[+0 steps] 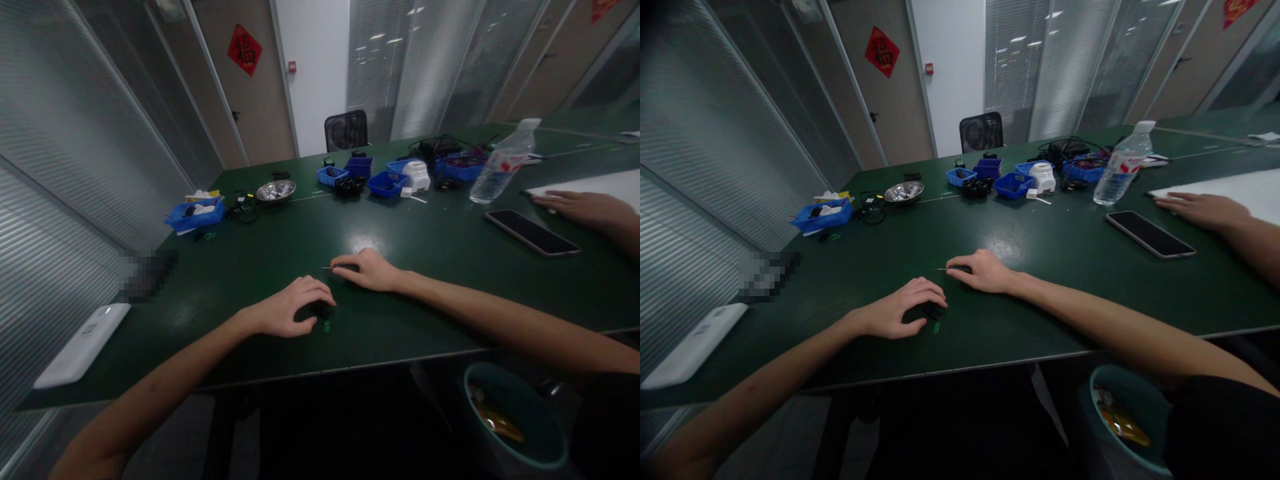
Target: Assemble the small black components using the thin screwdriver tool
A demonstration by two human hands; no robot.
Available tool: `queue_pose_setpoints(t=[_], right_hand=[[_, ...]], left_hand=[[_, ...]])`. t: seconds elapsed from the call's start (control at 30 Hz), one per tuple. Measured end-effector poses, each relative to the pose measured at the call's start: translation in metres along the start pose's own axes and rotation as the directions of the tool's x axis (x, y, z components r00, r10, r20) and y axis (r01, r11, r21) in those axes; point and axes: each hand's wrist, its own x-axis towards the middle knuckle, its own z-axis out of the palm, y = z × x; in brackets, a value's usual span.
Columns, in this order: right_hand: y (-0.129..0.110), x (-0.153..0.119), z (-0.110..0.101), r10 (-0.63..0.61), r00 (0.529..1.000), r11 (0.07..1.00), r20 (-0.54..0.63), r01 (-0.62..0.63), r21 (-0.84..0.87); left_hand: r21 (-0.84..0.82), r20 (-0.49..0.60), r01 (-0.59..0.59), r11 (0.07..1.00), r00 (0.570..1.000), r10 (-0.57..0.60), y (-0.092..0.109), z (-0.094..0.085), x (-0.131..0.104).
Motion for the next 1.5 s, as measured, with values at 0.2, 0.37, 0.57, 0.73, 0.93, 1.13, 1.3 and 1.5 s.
queue_pose_setpoints(t=[0.2,0.37,0.57,0.73,0.93,1.13,1.3,1.5], right_hand=[[0.002,0.0,0.001,-0.017,1.0,1.0,0.001,0.017,-0.018],[0.002,0.0,0.002,-0.013,1.0,0.999,-0.003,0.013,-0.03],[0.001,0.0,-0.001,-0.015,1.0,1.0,0.01,0.015,-0.005],[0.001,0.0,-0.002,-0.021,1.0,1.0,0.022,0.021,-0.005],[0.001,0.0,-0.001,-0.013,1.0,1.0,0.007,0.014,-0.016],[0.0,0.0,-0.001,0.003,1.0,1.0,0.005,-0.003,-0.014],[0.001,-0.001,0.001,0.041,0.999,0.998,-0.011,-0.041,-0.038],[0.001,-0.002,0.0,0.046,0.999,0.999,-0.002,-0.046,-0.023]], left_hand=[[-0.036,-0.029,0.038,0.999,0.999,-0.039,-0.001,0.001,0.002],[0.03,-0.01,0.015,0.999,1.0,-0.014,0.001,0.001,0.002],[0.103,0.05,-0.099,0.99,0.994,0.094,0.005,0.005,0.004],[0.128,0.046,-0.071,0.989,0.997,0.065,0.005,0.006,0.007],[0.211,-0.05,0.018,0.977,0.999,-0.007,-0.003,0.005,0.007],[0.293,-0.115,0.089,0.952,0.992,-0.058,-0.022,-0.006,0.003],[0.414,-0.175,0.17,0.894,0.979,-0.105,-0.057,-0.026,-0.011],[0.469,-0.293,0.403,0.786,0.91,-0.292,-0.116,-0.061,-0.053]])
